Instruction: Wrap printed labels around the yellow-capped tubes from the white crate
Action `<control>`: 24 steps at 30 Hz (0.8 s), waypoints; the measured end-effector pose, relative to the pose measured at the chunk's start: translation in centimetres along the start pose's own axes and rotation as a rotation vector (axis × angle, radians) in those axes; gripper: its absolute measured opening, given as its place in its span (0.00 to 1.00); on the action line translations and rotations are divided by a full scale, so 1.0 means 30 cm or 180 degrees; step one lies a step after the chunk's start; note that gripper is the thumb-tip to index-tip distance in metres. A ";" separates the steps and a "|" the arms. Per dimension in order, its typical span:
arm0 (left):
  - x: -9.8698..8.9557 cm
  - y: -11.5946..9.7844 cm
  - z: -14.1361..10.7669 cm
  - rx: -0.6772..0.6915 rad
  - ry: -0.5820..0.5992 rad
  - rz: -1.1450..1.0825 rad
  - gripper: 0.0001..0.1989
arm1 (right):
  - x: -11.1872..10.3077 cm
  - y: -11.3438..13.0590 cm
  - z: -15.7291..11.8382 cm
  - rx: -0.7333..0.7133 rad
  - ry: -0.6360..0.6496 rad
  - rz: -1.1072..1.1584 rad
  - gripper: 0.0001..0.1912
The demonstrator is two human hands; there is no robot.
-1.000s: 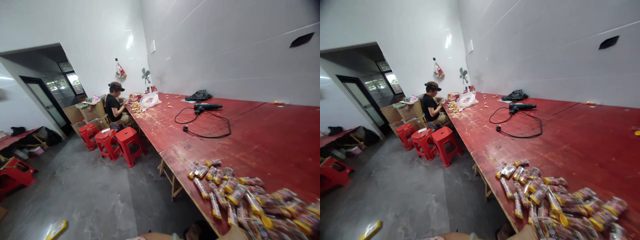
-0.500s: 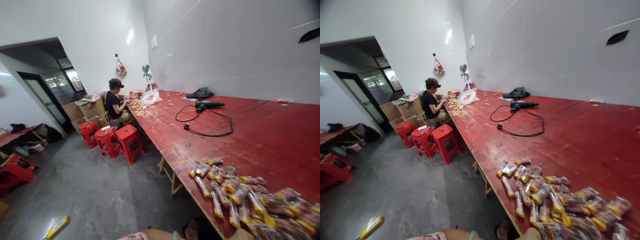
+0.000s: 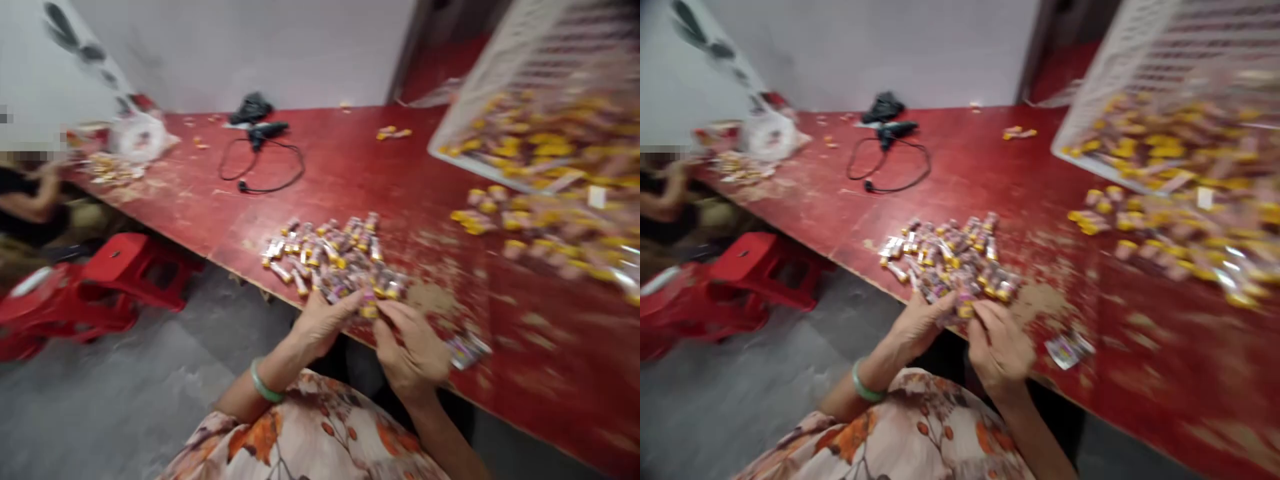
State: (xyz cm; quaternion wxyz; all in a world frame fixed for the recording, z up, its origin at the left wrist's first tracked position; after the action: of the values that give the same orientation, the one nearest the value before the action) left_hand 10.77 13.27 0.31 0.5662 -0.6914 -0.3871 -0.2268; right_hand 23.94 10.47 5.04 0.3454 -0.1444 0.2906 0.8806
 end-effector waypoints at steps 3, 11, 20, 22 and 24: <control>-0.010 0.022 0.046 -0.0361 0.0047 0.0007 0.18 | 0.031 -0.033 0.001 0.0181 -0.0062 -0.0022 0.12; -0.043 0.073 0.124 -0.0491 -0.0228 0.0483 0.21 | 0.081 -0.037 -0.030 -0.0363 0.0123 -0.0549 0.13; -0.010 -0.185 0.387 0.1034 0.0204 0.4149 0.12 | -0.053 -0.829 0.147 0.1337 0.1216 -0.2125 0.14; 0.008 -0.219 0.432 0.1483 0.0309 0.5088 0.13 | -0.110 -1.027 0.192 0.1828 0.1151 -0.2405 0.15; 0.002 -0.219 0.470 0.1634 0.0338 0.5714 0.17 | -0.125 -1.158 0.210 0.2199 0.1176 -0.2525 0.16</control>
State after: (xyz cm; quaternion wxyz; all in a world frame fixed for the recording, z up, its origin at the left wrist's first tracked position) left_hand 3.85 27.19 0.73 0.6819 -0.5741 0.2800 0.3565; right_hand 50.36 32.94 -2.59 0.6209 -0.2731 0.5415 0.4967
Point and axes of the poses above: each hand's wrist, its own z-axis towards the middle knuckle, its own x-axis out of the palm, y = z × x, the point moved 8 cm from there along z, towards the middle knuckle, and after that the axes turned 14 degrees about -z, right-handed, at the moved point
